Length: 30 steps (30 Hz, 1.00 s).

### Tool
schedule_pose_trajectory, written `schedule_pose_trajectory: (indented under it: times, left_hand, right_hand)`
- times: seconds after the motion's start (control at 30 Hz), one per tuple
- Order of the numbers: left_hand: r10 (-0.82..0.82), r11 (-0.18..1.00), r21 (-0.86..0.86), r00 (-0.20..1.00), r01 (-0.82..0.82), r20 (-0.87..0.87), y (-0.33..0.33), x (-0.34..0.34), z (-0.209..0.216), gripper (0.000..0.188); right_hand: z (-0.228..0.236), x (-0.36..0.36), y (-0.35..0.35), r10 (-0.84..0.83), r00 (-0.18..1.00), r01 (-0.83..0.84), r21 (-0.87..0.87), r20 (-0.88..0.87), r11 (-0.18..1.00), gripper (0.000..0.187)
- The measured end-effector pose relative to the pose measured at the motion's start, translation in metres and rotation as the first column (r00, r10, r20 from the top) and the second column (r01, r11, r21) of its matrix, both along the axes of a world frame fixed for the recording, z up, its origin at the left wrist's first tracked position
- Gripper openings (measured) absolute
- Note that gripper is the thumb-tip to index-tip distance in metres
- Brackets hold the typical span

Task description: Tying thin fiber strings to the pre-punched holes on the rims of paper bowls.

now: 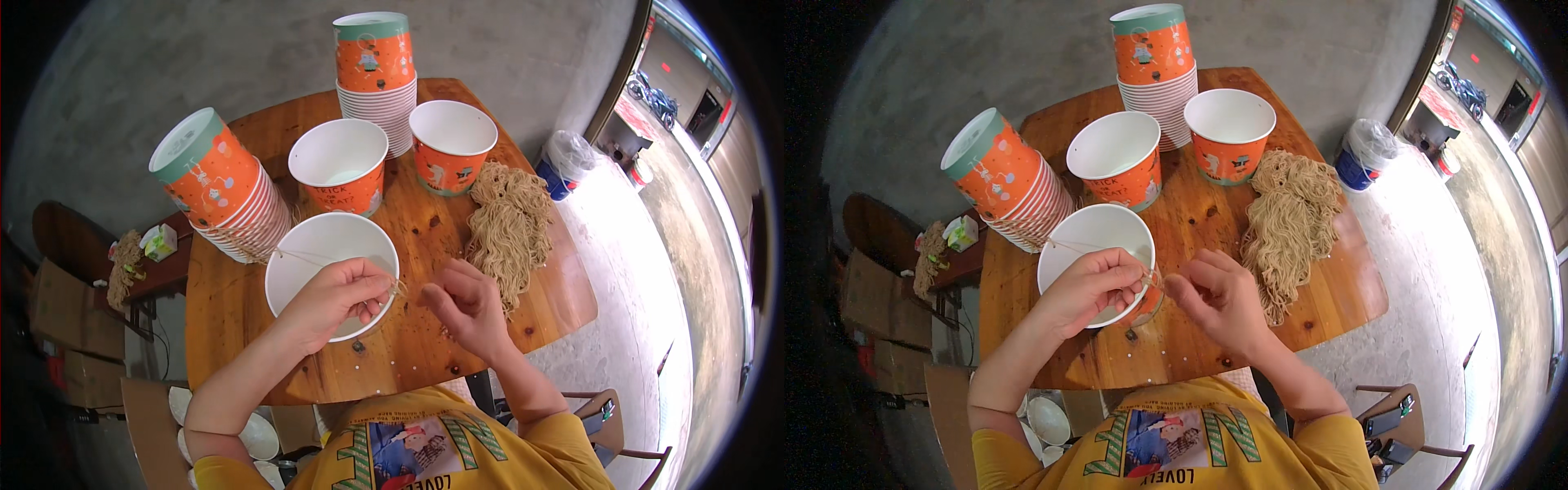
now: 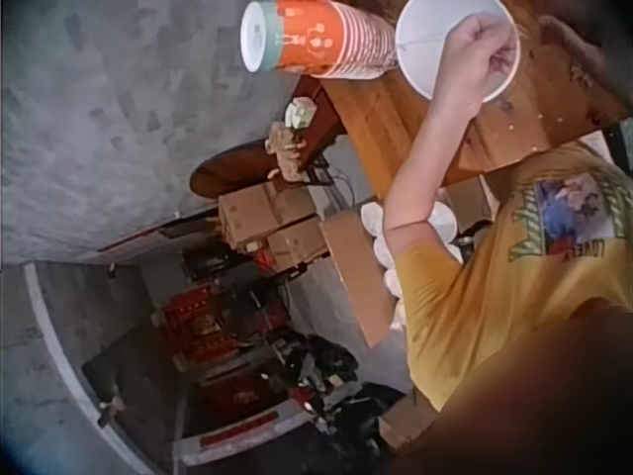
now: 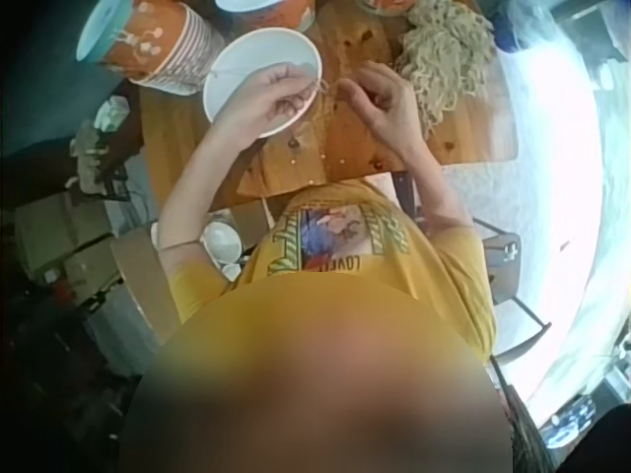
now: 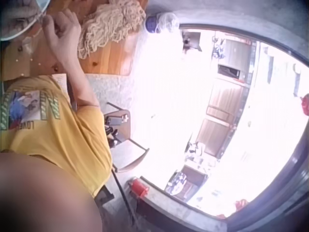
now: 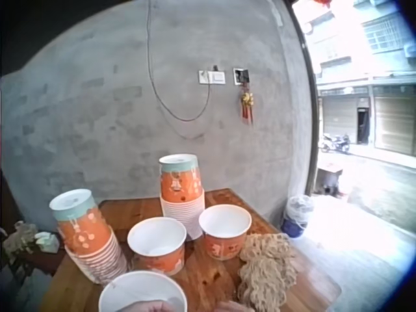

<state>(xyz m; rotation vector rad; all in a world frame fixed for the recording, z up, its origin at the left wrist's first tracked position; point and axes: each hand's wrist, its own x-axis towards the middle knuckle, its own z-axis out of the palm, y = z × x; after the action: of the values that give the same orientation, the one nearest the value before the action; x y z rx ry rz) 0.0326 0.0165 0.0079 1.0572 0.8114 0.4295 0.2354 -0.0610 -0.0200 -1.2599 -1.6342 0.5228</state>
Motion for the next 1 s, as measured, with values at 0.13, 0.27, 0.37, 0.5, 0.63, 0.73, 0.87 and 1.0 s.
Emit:
schedule_pose_trajectory:
  times: [0.13, 0.27, 0.37, 0.5, 0.63, 0.73, 0.87, 1.0]
  left_hand:
    - [-0.007, 1.000, -0.010, 1.000, 0.007, -0.007, -0.001, 0.002, 0.002, 0.015]
    - [-0.007, 1.000, -0.021, 1.000, 0.007, 0.011, -0.001, 0.001, 0.001, 0.015]
    - [0.001, 1.000, -0.003, 1.000, -0.001, -0.006, -0.002, 0.001, 0.000, 0.015]
    - [-0.008, 0.999, 0.036, 1.000, 0.008, -0.007, -0.002, 0.002, -0.002, 0.016]
    - [-0.072, 0.994, 0.072, 0.996, 0.076, -0.057, -0.002, 0.001, -0.004, 0.019]
    - [-0.102, 0.991, 0.078, 0.991, 0.109, -0.083, -0.002, 0.002, -0.003, 0.019]
    - [-0.079, 0.995, 0.057, 0.994, 0.083, -0.075, -0.002, 0.003, -0.003, 0.018]
    - [-0.070, 0.995, 0.060, 0.996, 0.073, -0.060, -0.002, 0.003, -0.003, 0.018]
  right_hand:
    - [-0.001, 0.000, 0.006, 0.003, 0.999, -0.004, -0.019, -0.038, 1.000, 0.013]
    - [-0.008, -0.002, 0.013, 0.089, 0.995, -0.092, 0.055, 0.047, 0.994, 0.016]
    - [-0.001, -0.004, 0.010, 0.093, 0.995, -0.094, -0.039, -0.027, 0.995, 0.016]
    - [0.000, -0.003, 0.016, 0.082, 0.989, -0.086, 0.027, 0.124, 0.996, 0.016]
    - [0.009, 0.003, 0.023, -0.014, 0.941, -0.062, 0.215, 0.338, 0.975, 0.017]
    - [0.005, 0.005, 0.030, -0.121, 0.898, -0.031, 0.335, 0.423, 0.942, 0.019]
    - [0.003, 0.006, 0.022, -0.127, 0.925, -0.010, 0.357, 0.357, 0.934, 0.021]
    - [-0.003, -0.004, 0.000, -0.001, 0.962, -0.054, 0.196, 0.271, 0.979, 0.020]
